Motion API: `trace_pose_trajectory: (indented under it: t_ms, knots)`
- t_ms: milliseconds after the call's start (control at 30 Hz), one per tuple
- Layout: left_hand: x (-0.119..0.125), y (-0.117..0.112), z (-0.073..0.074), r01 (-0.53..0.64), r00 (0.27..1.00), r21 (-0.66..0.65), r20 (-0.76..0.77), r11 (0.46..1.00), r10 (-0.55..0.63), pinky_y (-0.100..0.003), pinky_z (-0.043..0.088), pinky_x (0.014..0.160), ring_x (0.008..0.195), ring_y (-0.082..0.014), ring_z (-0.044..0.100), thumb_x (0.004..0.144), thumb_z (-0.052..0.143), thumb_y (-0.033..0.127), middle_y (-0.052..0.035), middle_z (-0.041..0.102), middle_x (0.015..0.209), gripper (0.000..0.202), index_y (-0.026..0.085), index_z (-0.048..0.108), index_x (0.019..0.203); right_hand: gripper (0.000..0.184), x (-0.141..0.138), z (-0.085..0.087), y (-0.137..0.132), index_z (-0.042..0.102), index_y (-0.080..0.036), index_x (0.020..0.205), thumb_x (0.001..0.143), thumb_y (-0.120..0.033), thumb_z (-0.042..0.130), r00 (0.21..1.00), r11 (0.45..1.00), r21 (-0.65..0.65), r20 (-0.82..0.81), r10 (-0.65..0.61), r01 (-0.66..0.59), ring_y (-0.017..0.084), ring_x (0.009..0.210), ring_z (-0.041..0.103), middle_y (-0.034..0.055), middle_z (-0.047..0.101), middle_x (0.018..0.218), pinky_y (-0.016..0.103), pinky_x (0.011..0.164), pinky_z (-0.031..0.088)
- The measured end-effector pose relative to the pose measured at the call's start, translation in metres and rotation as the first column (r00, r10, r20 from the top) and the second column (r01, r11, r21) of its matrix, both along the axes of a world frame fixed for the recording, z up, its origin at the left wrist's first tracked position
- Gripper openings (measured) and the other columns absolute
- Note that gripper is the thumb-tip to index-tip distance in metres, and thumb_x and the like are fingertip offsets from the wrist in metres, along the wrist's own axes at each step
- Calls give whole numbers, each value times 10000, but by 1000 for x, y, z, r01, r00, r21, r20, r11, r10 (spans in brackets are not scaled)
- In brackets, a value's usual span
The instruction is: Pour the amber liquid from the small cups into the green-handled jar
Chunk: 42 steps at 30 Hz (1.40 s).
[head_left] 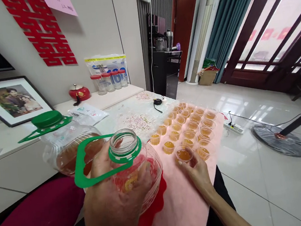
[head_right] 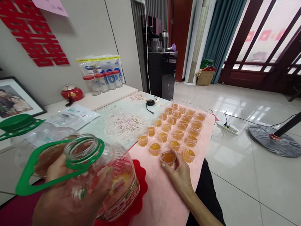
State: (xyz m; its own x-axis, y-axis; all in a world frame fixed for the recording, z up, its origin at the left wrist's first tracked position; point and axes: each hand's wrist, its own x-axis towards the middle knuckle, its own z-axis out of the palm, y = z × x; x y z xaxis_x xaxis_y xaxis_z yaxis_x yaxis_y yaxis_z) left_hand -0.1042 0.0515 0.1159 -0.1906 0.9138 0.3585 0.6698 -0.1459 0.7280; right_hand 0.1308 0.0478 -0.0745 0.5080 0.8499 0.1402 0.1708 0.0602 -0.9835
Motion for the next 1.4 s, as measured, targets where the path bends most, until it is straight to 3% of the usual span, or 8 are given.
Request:
trace_pose_trajectory:
  t_ms: [267,400,467,700,833,967,1133,1400]
  knots:
    - [-2,7,-7,44,994,82,95,996,-52,-391,615,853,1082,-246,690,753,696,614,-18,698,1278,592,317,667,1264,693,0,15,-16,681,-153,1359,832,-548,897,999,997,70,-36,27,-24,344,1307,623,162,599,1415,504,1144,559]
    - [0,10,-6,54,988,85,138,995,-66,-562,575,1053,1192,-332,661,708,709,595,-100,694,1290,673,240,657,1278,550,-1,37,-25,705,-232,1347,903,-492,901,993,983,152,-40,112,-105,262,1278,653,101,616,1410,321,1050,615]
    - [1,9,-7,39,986,46,159,998,-46,-605,558,1075,1193,-346,665,702,704,558,-111,711,1278,694,227,633,1308,479,-2,53,-24,723,-273,1340,934,-451,905,984,967,198,-34,173,-163,224,1285,649,76,625,1401,226,1012,610]
    - [3,5,-12,69,990,61,118,996,-76,-547,606,1019,1135,-291,703,790,716,519,-49,737,1253,626,290,583,1358,443,-11,124,0,720,-376,1384,976,-361,893,929,865,340,105,355,-369,196,1281,649,38,636,1387,197,1017,588]
    - [2,7,-13,83,994,143,64,986,-93,-556,596,1057,1072,-262,729,829,691,452,-20,759,1189,553,278,553,1336,478,-20,171,18,693,-326,1424,980,-250,855,870,783,382,252,424,-492,177,1243,671,32,651,1361,179,1015,592]
    - [5,11,-25,51,997,124,56,991,-58,-607,600,1031,1168,-339,699,780,713,431,-45,758,1258,593,289,583,1341,479,-27,205,30,688,-267,1414,964,-194,832,809,718,396,418,414,-572,146,1247,666,26,651,1358,134,1045,568]
    - [19,17,-33,-64,993,295,113,953,32,-656,560,1074,1180,-346,700,738,632,332,-55,765,1234,567,290,615,1303,462,-30,224,40,673,-231,1414,982,-276,830,748,705,343,530,400,-621,175,1235,668,43,647,1353,206,1053,594]
    - [12,16,-22,44,997,383,-69,923,-19,-610,622,999,1068,-285,771,786,618,272,-57,794,1183,471,263,595,1257,465,-27,238,53,623,-293,1460,1028,-316,795,629,676,287,702,334,-679,170,1223,649,8,634,1362,253,1001,562]
